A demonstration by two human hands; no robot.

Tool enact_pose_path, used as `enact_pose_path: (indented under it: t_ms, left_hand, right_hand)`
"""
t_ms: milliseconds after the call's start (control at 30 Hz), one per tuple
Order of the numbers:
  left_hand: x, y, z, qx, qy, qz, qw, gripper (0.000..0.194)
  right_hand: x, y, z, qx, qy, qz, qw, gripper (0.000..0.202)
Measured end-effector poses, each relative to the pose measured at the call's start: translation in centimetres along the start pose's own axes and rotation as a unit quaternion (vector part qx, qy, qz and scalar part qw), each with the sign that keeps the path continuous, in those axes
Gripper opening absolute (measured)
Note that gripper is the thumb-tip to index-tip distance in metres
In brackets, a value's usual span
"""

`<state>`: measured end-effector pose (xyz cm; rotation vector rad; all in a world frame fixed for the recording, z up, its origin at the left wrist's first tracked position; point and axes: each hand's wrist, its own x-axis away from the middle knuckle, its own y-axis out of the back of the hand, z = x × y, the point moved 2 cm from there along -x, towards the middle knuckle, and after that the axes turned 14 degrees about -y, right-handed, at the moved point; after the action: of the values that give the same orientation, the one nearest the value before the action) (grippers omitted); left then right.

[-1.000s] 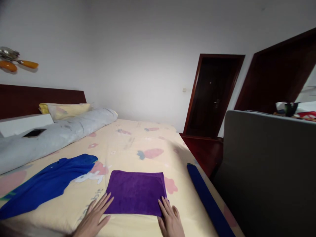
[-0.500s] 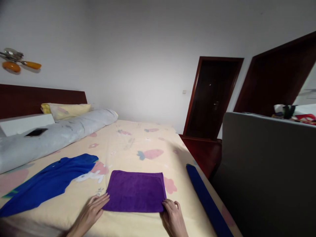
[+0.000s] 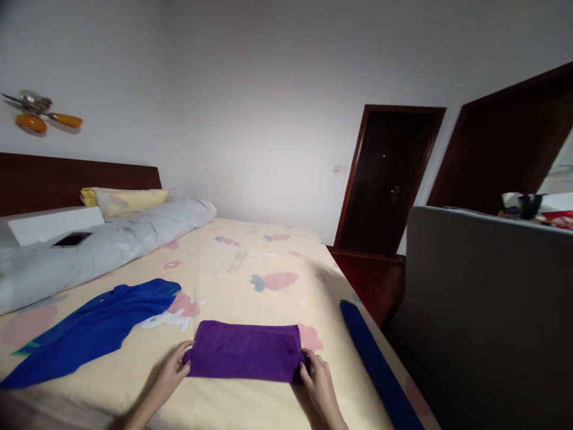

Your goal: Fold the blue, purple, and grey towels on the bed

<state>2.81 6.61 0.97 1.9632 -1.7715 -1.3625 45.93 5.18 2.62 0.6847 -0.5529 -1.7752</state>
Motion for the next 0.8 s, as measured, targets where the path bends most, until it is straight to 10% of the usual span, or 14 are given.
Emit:
enact_pose_path:
  t_ms: [233, 367, 500, 800]
  left_hand:
    - [-0.2, -3.2, -1.0, -0.252, -0.003, -0.054, 0.966, 0.049]
    - [-0.3, -7.5, -5.6, -0.215, -0.205, 0.036, 0.954, 0.066]
    - [-0.5, -10.6, -8.5, -0.186, -0.244, 0.142, 0.941, 0.069]
    - [0.4, -4.5, -3.7, -0.218, -0.167, 0.186, 0.943, 0.066]
  right_hand:
    - [-0.4, -3.3, 1.0, 0.115, 0.021, -0.149, 0.982, 0.041]
    - [2.0, -7.1, 6.0, 0.122, 0.187, -0.044, 0.974, 0.048]
    - [3.3, -10.5, 8.3, 0.140, 0.232, 0.065, 0.960, 0.061]
    - [1.9, -5.3, 1.4, 0.186, 0.152, 0.043, 0.970, 0.057]
